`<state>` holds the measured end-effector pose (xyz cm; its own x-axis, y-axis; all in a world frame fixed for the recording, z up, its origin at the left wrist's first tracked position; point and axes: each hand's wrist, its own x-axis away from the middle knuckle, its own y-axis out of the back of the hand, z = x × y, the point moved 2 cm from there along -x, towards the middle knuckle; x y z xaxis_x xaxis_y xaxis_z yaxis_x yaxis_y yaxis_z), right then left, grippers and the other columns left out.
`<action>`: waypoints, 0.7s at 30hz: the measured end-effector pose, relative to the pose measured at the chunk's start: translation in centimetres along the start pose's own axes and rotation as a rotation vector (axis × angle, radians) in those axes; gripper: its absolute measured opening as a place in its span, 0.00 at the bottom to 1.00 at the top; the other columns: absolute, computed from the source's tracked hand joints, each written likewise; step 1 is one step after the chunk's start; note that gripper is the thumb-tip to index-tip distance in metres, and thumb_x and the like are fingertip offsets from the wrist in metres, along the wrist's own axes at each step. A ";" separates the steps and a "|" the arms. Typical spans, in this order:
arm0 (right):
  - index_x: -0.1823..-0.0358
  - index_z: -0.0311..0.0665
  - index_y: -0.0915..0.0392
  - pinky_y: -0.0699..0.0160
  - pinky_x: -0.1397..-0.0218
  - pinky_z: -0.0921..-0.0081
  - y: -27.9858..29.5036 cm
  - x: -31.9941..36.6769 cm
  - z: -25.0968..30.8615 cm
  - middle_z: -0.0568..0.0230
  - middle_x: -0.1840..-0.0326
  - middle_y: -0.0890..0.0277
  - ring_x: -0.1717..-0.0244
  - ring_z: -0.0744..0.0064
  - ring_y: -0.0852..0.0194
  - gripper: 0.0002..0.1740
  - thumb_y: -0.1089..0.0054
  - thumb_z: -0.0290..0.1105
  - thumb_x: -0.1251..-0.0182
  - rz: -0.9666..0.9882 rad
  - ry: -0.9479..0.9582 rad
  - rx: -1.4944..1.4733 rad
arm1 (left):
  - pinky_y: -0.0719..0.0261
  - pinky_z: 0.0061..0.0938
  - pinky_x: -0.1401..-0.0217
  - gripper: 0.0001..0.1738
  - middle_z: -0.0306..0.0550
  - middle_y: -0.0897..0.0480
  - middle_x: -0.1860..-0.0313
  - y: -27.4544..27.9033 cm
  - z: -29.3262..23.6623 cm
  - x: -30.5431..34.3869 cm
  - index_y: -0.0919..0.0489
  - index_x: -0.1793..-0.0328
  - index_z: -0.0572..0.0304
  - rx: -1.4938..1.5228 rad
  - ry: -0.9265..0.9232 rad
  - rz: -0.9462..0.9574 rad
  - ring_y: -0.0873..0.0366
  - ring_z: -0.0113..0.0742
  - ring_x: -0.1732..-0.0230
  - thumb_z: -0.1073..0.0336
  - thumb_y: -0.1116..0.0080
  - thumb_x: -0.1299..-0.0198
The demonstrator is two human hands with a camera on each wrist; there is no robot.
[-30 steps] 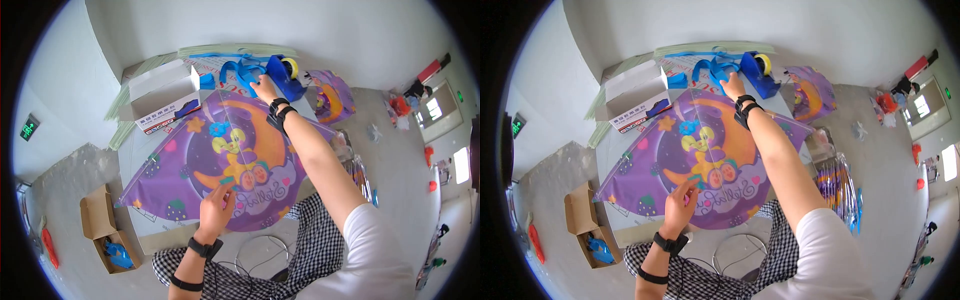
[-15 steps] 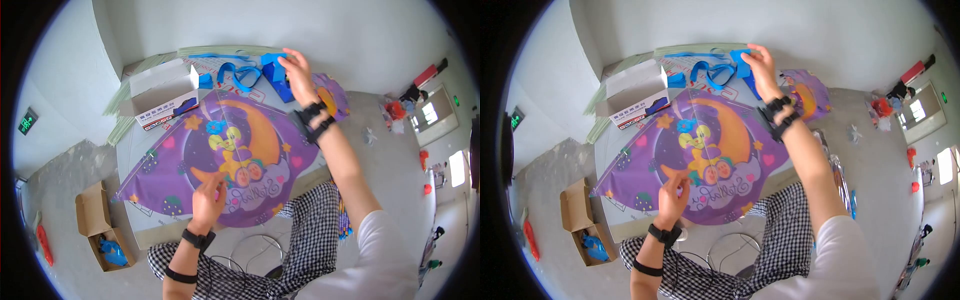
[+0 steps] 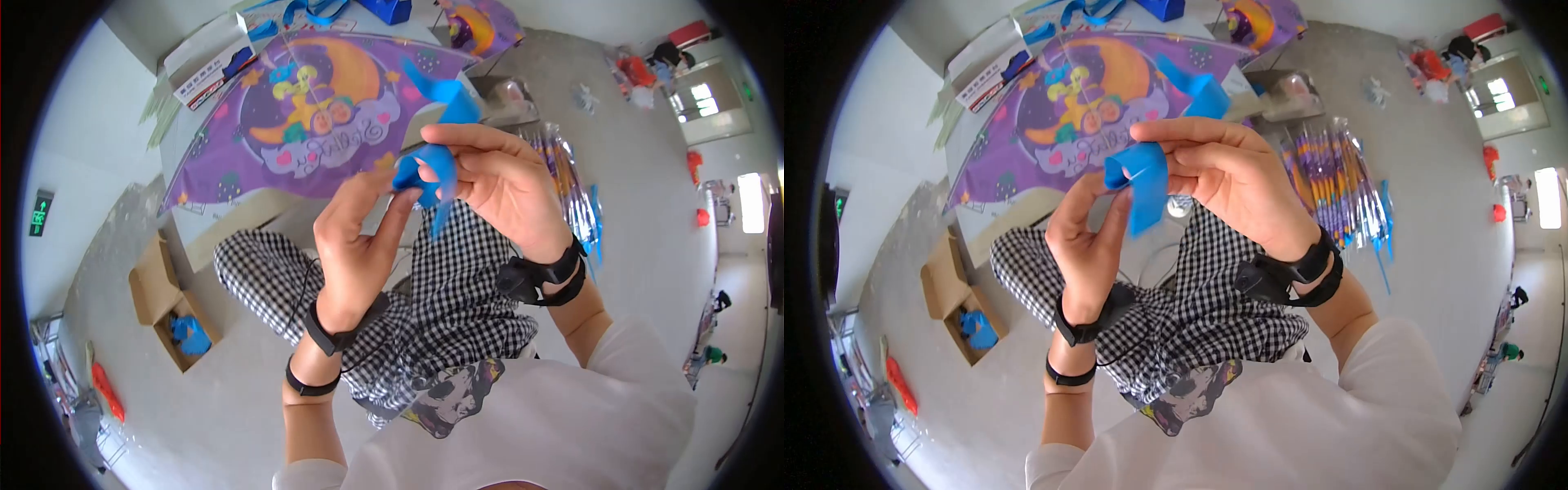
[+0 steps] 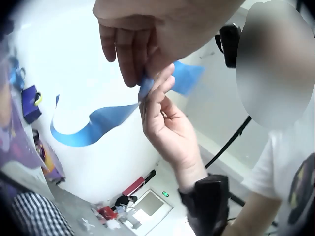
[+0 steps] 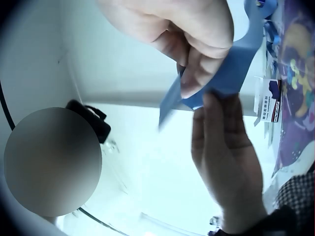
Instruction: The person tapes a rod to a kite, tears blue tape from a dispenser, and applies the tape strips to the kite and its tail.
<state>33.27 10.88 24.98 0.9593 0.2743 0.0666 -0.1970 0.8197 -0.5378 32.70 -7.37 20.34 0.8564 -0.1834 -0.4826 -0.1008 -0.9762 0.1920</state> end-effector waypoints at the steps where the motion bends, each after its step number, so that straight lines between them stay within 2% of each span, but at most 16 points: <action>1: 0.39 0.27 0.24 0.19 0.44 0.73 0.0 0.4 0.0 0.56 0.46 0.19 0.47 0.69 0.18 0.20 0.47 0.16 0.33 0.023 -0.006 -0.061 | 0.21 0.26 0.57 0.09 0.44 0.14 0.64 -0.3 0.3 1.2 0.18 0.54 0.67 0.143 0.066 -0.059 0.17 0.30 0.62 0.75 0.33 0.40; 4: 0.34 0.29 0.27 0.18 0.43 0.70 -0.2 1.7 -2.7 0.55 0.44 0.20 0.45 0.67 0.18 0.27 0.46 0.15 0.36 0.036 0.059 0.175 | 0.22 0.24 0.56 0.07 0.43 0.15 0.65 -0.1 0.2 4.3 0.19 0.54 0.68 0.474 0.492 0.007 0.19 0.25 0.63 0.74 0.36 0.37; 5: 0.42 0.30 0.21 0.19 0.47 0.74 -0.7 1.9 -3.2 0.59 0.50 0.18 0.51 0.72 0.17 0.20 0.41 0.19 0.36 -0.031 0.033 0.255 | 0.23 0.21 0.56 0.07 0.42 0.16 0.66 0.2 0.2 4.9 0.20 0.54 0.69 0.495 0.551 0.015 0.20 0.23 0.63 0.73 0.39 0.35; 7: 0.49 0.31 0.17 0.21 0.55 0.79 0.9 1.7 -5.5 0.64 0.56 0.17 0.57 0.77 0.19 0.14 0.37 0.23 0.36 -0.045 0.092 0.476 | 0.24 0.21 0.56 0.07 0.42 0.16 0.66 0.7 1.4 6.8 0.20 0.55 0.70 0.342 0.609 0.067 0.20 0.24 0.63 0.72 0.39 0.35; 8: 0.53 0.32 0.16 0.22 0.58 0.81 1.5 1.5 -6.4 0.66 0.59 0.17 0.61 0.79 0.20 0.11 0.35 0.25 0.36 -0.050 0.127 0.592 | 0.24 0.21 0.55 0.08 0.42 0.17 0.66 0.8 1.9 7.5 0.20 0.55 0.70 0.270 0.630 0.094 0.20 0.24 0.63 0.72 0.39 0.36; 9: 0.62 0.32 0.15 0.32 0.70 0.84 1.3 1.6 -7.1 0.71 0.66 0.20 0.71 0.86 0.28 0.09 0.31 0.32 0.36 -0.200 0.115 0.560 | 0.25 0.22 0.53 0.09 0.41 0.18 0.67 0.8 2.0 7.8 0.21 0.55 0.71 0.253 0.639 0.110 0.21 0.26 0.60 0.71 0.40 0.37; 12: 0.61 0.32 0.15 0.38 0.75 0.83 1.5 1.1 -8.4 0.71 0.67 0.21 0.76 0.86 0.33 0.12 0.30 0.36 0.35 -0.145 0.081 0.559 | 0.26 0.24 0.50 0.10 0.43 0.16 0.63 1.8 2.4 8.4 0.20 0.54 0.71 0.044 0.651 0.268 0.20 0.27 0.57 0.71 0.38 0.39; 13: 0.63 0.33 0.15 0.38 0.76 0.82 1.6 0.9 -8.9 0.70 0.69 0.21 0.77 0.85 0.35 0.13 0.30 0.38 0.36 -0.123 0.188 0.703 | 0.24 0.26 0.46 0.15 0.46 0.14 0.57 1.8 2.5 8.5 0.20 0.47 0.70 -0.034 0.505 0.233 0.19 0.31 0.53 0.70 0.37 0.37; 16: 0.65 0.34 0.16 0.38 0.76 0.81 0.5 1.2 -8.7 0.69 0.71 0.23 0.78 0.84 0.35 0.15 0.28 0.40 0.37 -0.073 0.104 0.875 | 0.22 0.30 0.42 0.21 0.48 0.14 0.52 1.5 1.2 7.7 0.23 0.38 0.70 0.334 0.516 -0.084 0.18 0.34 0.49 0.68 0.36 0.36; 17: 0.66 0.33 0.16 0.38 0.76 0.80 0.4 1.2 -8.9 0.69 0.74 0.24 0.78 0.83 0.36 0.17 0.28 0.42 0.38 -0.057 0.085 0.854 | 0.20 0.31 0.41 0.26 0.48 0.15 0.50 1.7 0.6 7.4 0.27 0.34 0.71 0.350 0.548 -0.094 0.18 0.36 0.46 0.68 0.35 0.36; 20: 0.66 0.33 0.16 0.38 0.75 0.80 0.4 1.1 -9.9 0.69 0.75 0.24 0.78 0.83 0.37 0.16 0.27 0.42 0.39 -0.032 0.060 0.798 | 0.19 0.29 0.43 0.27 0.48 0.15 0.50 2.0 0.6 7.1 0.27 0.34 0.71 0.462 0.596 -0.109 0.18 0.36 0.46 0.71 0.33 0.38; 21: 0.63 0.32 0.16 0.32 0.71 0.82 0.3 1.1 -9.6 0.68 0.72 0.21 0.75 0.83 0.30 0.17 0.28 0.41 0.38 -0.008 0.003 0.769 | 0.20 0.31 0.41 0.30 0.48 0.15 0.51 2.1 0.7 7.0 0.27 0.34 0.70 0.467 0.632 -0.111 0.18 0.35 0.46 0.73 0.30 0.41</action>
<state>36.22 6.55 16.80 0.9616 0.2665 0.0654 -0.2743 0.9409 0.1989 38.14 -10.74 16.81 0.9850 -0.1180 0.1256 -0.0798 -0.9582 -0.2748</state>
